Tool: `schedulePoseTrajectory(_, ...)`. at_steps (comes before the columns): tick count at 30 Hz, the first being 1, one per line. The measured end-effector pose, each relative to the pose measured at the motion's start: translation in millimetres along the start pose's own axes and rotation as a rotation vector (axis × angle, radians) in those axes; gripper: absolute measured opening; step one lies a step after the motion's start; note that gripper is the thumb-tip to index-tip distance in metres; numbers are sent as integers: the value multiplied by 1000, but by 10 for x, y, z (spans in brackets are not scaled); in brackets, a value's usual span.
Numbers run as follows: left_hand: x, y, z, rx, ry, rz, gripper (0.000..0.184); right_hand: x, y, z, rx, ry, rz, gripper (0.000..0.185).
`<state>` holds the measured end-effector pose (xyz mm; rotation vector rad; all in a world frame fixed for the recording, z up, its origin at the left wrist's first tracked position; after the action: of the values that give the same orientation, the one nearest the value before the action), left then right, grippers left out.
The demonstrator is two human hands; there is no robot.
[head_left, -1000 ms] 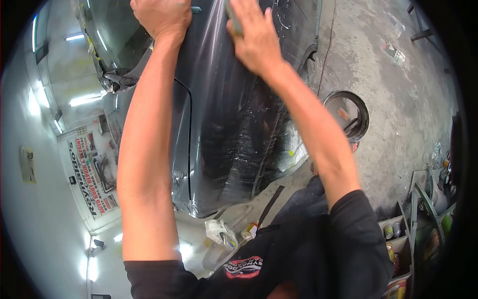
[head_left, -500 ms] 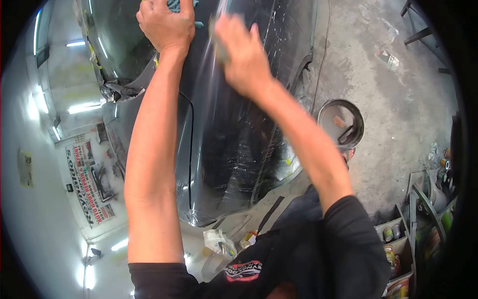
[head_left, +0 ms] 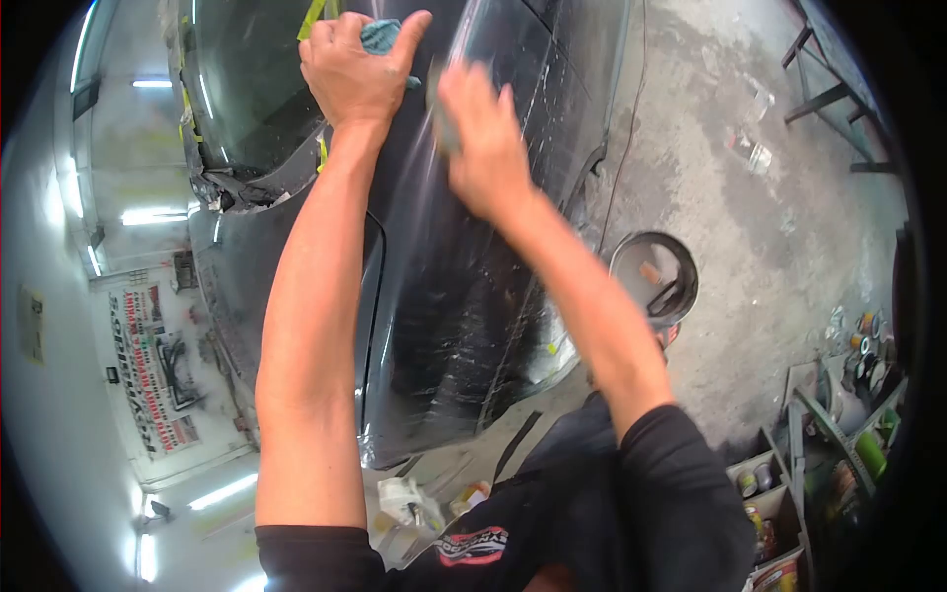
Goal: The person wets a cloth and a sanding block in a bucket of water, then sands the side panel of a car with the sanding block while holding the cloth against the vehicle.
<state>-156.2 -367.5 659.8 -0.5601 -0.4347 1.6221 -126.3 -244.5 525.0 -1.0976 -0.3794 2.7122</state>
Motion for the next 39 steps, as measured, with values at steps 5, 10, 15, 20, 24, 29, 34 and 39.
schedulePoseTrajectory(5, -59, 47, -13, 18, 10, 15, 39, -488, -36, -1184, -282, -338, 110, 64)
schedulePoseTrajectory(10, 47, -35, 48, -22, -26, -85, 23, 631, 79, 388, 15, -92, -54, 66)
schedulePoseTrajectory(15, 47, -62, 51, 17, 8, -68, 19, -258, -5, -410, -161, -154, 49, 72)
schedulePoseTrajectory(20, 59, -84, 85, 10, -9, -68, 18, -730, -44, -1226, -355, -439, 139, 51)
schedulePoseTrajectory(24, 2, -32, 38, -36, -96, -59, 21, -51, 30, -197, -173, -290, 39, 66)
schedulePoseTrajectory(29, 29, -87, 61, 21, -33, -76, 24, -662, 55, -1134, -254, -205, 146, 65)
schedulePoseTrajectory(34, 42, -91, 55, 11, -61, -66, 23, -637, -26, -1358, -359, -483, 119, 50)
schedulePoseTrajectory(39, 17, -73, 4, 45, -21, -63, 24, -116, 54, -492, -111, -149, 64, 74)
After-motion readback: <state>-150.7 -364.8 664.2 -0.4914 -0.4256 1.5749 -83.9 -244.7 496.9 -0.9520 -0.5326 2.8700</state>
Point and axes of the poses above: each hand's wrist, its own z-axis towards the middle knuckle, its own y-axis out of the palm, x = y × z, the point moved 7 cm from there along z, towards the middle knuckle, and after that the axes turned 5 degrees about -z, right-handed, at the moved point
